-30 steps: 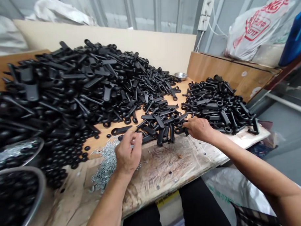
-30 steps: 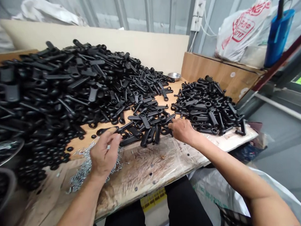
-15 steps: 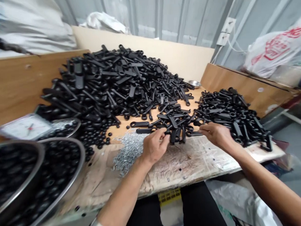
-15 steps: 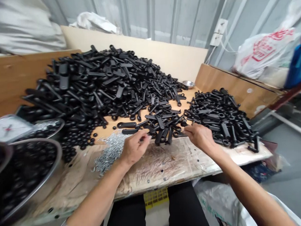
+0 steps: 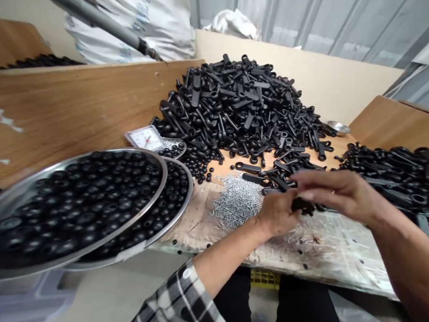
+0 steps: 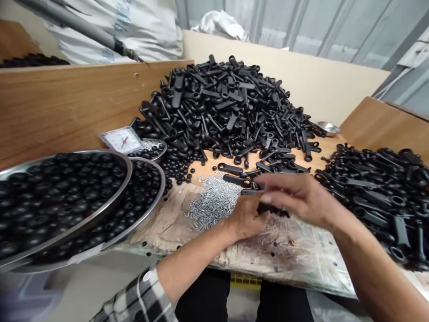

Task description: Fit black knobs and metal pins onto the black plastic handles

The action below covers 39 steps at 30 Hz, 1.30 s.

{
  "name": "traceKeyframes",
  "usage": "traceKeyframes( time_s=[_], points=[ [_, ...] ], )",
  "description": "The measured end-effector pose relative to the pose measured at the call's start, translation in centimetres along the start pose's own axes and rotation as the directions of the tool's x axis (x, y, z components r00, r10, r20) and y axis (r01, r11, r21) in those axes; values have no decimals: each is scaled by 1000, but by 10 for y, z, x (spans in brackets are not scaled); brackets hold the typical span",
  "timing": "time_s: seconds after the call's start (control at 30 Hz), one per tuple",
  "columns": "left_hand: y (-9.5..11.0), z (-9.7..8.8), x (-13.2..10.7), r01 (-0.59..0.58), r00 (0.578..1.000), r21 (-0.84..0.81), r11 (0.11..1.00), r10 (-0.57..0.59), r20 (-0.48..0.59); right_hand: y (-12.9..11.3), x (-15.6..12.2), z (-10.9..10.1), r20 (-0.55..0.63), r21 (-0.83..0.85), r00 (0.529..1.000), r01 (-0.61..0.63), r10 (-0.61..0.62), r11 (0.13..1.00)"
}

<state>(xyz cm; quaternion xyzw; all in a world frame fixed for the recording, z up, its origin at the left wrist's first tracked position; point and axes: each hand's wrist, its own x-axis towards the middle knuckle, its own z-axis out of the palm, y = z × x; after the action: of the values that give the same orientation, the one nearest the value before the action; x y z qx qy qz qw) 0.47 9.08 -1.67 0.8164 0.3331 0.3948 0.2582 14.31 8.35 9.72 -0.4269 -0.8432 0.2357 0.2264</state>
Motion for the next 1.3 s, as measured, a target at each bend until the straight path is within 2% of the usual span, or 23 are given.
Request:
traceKeyframes(
  time_s=[0.07, 0.1, 0.13, 0.23, 0.3, 0.4, 0.47, 0.57, 0.63, 0.7, 0.77, 0.87, 0.93, 1.0, 1.03, 1.07, 1.1, 1.17, 1.23, 1.3],
  points=[
    [6, -2, -1, -47, 995, -47, 998, 51, 81, 14, 19, -4, -196, 130, 974, -92, 117, 987],
    [9, -2, -2, -90, 984, -47, 995, 96, 151, 19, 31, -2, -222, 149, 964, -115, 147, 982],
    [11, -2, -3, -125, 965, -39, 991, 131, 228, 22, 44, 3, -198, 140, 969, -123, 150, 982],
    [16, -1, -4, -144, 897, -32, 989, 144, 417, 22, 88, 36, 73, 5, 995, -69, 69, 998],
    [19, -2, -4, -110, 855, -79, 991, 135, 500, 16, 117, 66, 235, -151, 972, 21, 15, 988],
    [21, -11, -3, -6, 792, -244, 970, 154, 591, 8, 153, 107, 317, -424, 948, 153, -12, 893],
    [22, -22, -3, 138, 750, -429, 893, 188, 634, 6, 172, 127, 334, -520, 942, 199, -17, 831],
    [22, -41, -3, 395, 689, -667, 632, 276, 670, 9, 192, 146, 364, -543, 931, 237, -28, 805],
    [22, -50, -3, 494, 659, -718, 491, 327, 677, 12, 201, 155, 379, -546, 924, 268, -51, 794],
    [21, -54, -3, 532, 656, -727, 434, 332, 678, 14, 206, 161, 385, -551, 921, 283, -62, 785],
    [19, -54, -3, 534, 671, -736, 417, 321, 669, 14, 208, 163, 382, -551, 922, 276, -56, 787],
    [17, -52, -2, 487, 717, -764, 423, 306, 626, 17, 200, 150, 340, -530, 940, 211, -22, 821],
    [16, -52, 0, 456, 756, -773, 442, 266, 598, 24, 186, 130, 239, -436, 971, 112, -6, 893],
    [16, -53, 2, 453, 787, -770, 449, 204, 582, 35, 163, 104, 104, -187, 993, -41, 61, 982],
    [16, -54, 3, 460, 795, -764, 452, 173, 581, 42, 147, 90, 50, -3, 992, -112, 112, 994],
    [16, -54, 4, 468, 801, -756, 458, 142, 581, 48, 130, 76, 14, 199, 985, -170, 170, 965],
    [16, -54, 4, 475, 806, -745, 469, 107, 582, 55, 111, 64, -5, 395, 973, -211, 231, 894],
    [15, -50, 6, 501, 815, -718, 484, 15, 579, 65, 72, 45, -24, 695, 948, -213, 318, 687],
    [13, -44, 7, 533, 823, -695, 483, -102, 559, 72, 35, 36, -33, 854, 933, -160, 359, 495],
    [11, -36, 9, 543, 833, -676, 498, -222, 506, 76, 6, 38, -32, 923, 930, -113, 367, 367]
  ],
)
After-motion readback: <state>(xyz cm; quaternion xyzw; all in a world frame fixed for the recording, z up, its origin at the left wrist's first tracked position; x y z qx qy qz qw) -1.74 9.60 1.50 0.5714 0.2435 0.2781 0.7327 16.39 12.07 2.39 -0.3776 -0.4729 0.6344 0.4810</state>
